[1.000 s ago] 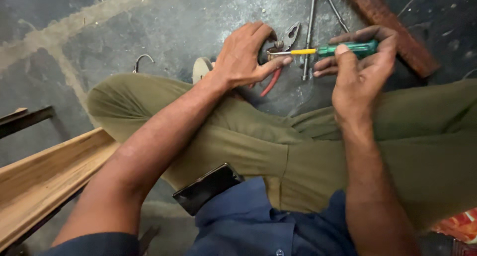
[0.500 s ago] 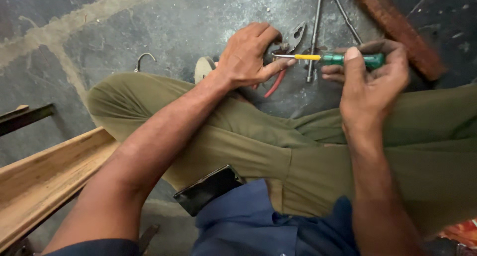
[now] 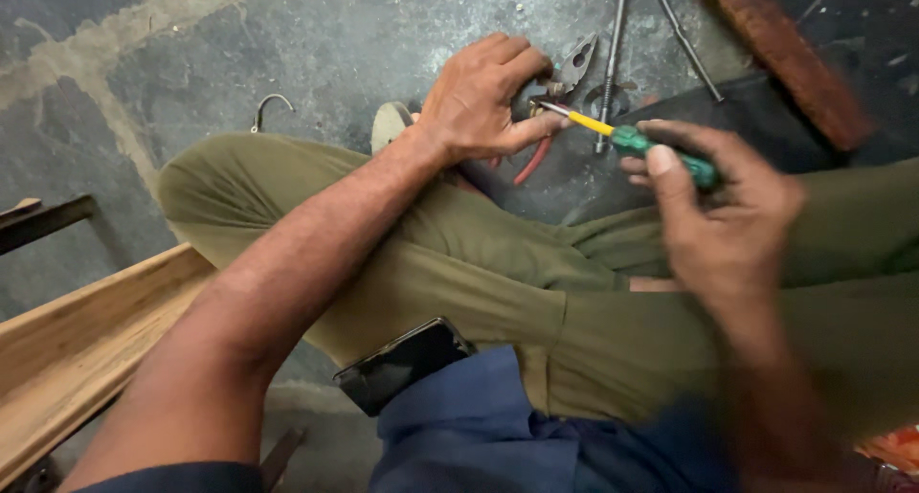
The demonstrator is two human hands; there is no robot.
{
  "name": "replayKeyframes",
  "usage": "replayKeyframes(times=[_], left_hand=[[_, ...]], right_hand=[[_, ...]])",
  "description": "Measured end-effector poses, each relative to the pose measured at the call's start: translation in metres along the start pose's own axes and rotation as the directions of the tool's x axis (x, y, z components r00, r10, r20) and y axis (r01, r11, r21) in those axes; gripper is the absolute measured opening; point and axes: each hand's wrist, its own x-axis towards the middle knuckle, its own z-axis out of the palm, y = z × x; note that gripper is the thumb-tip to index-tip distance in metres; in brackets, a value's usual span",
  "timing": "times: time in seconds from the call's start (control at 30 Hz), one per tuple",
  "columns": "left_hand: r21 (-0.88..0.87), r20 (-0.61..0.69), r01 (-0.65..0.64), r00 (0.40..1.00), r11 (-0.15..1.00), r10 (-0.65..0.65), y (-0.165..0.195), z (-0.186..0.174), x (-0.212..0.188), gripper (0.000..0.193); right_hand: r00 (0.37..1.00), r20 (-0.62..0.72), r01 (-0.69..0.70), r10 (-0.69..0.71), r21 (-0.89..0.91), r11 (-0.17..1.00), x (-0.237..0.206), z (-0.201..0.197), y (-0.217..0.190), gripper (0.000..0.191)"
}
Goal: The person sits on the floor and uses a screwdriver and pliers to adjust and tighten components of a small mechanical part. They repeatedly reposition the part and apply force with the tools, occasionally using a hammer to tap the assembly.
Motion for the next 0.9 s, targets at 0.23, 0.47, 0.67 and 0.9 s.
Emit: replayKeyframes(times=[0.23, 0.47, 0.67, 0.9], left_hand=[[-0.017, 0.020, -0.078, 0.997, 0.997, 0.079, -0.003, -0.001, 0.002, 0.051], [-0.012, -0.003, -0.103, 0.995, 0.995, 0.103, -0.007, 0.003, 0.001, 0.050], [-0.017, 0.031, -0.109, 0.993, 0.994, 0.110, -0.008, -0.001, 0.002, 0.048], [0.026, -0.006, -0.121, 0.993, 0.992, 0.121, -0.007, 0.001, 0.002, 0.051]], right_hand=[[0.822, 0.506, -0.127, 0.261, -0.284, 0.950, 0.056, -0.054, 0.012, 0.043], [0.671, 0.549, -0.092, 0.498, -0.605, 0.791, 0.085, -0.036, 0.036, 0.040], [0.697, 0.661, -0.042, 0.279, -0.351, 0.936, 0.086, -0.035, 0.041, 0.041], [0.353, 0.549, -0.704, 0.758, -0.378, 0.602, 0.120, -0.026, 0.042, 0.040]])
